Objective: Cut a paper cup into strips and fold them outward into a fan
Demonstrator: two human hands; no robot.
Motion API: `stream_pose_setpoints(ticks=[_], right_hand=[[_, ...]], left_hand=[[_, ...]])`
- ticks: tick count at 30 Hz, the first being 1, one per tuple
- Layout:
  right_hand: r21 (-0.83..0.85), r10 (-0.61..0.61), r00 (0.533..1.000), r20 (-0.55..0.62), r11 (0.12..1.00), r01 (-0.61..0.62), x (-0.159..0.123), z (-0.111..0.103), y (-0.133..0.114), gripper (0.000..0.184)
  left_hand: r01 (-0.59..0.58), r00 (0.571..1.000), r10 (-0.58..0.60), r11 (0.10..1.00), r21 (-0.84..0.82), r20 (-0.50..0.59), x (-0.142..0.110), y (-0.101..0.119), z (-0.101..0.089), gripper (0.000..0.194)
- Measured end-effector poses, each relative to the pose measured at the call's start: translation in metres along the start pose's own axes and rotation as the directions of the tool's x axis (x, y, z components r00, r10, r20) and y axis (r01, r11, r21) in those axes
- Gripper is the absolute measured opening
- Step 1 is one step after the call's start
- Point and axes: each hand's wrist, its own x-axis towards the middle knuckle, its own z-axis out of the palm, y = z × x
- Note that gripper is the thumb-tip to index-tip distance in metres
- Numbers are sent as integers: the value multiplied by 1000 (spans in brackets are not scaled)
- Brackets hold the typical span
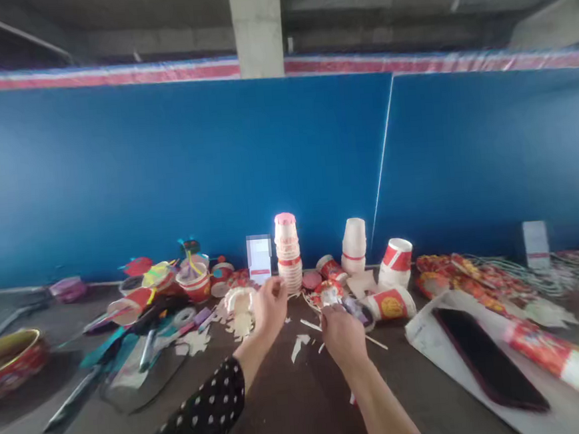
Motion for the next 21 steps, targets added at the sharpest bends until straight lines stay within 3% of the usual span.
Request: stream_pose_setpoints(ticks=[4, 7, 11, 17, 21], right_hand=[[17, -12, 1000, 1, 1000, 12, 0, 1, -2, 22], [35, -6, 1000, 4, 999, 5, 0, 2, -3, 21], [67, -8, 1000, -4, 998, 9, -2, 3, -3, 20], [111, -26, 1000, -13, 993, 27, -8, 4, -10, 18], [132, -33, 999, -6, 991, 34, -10, 5, -15, 17]], left_hand=[[64, 993, -69, 996, -57, -97, 46, 20, -3, 40], [22, 984, -30, 998, -52, -173, 72, 31, -1, 56], [56, 989, -65, 996, -72, -133, 93, 39, 4, 74], [128, 992, -127, 991, -34, 8, 108, 39, 7, 58], [119, 993, -119, 993, -9, 23, 110, 36, 5, 50]])
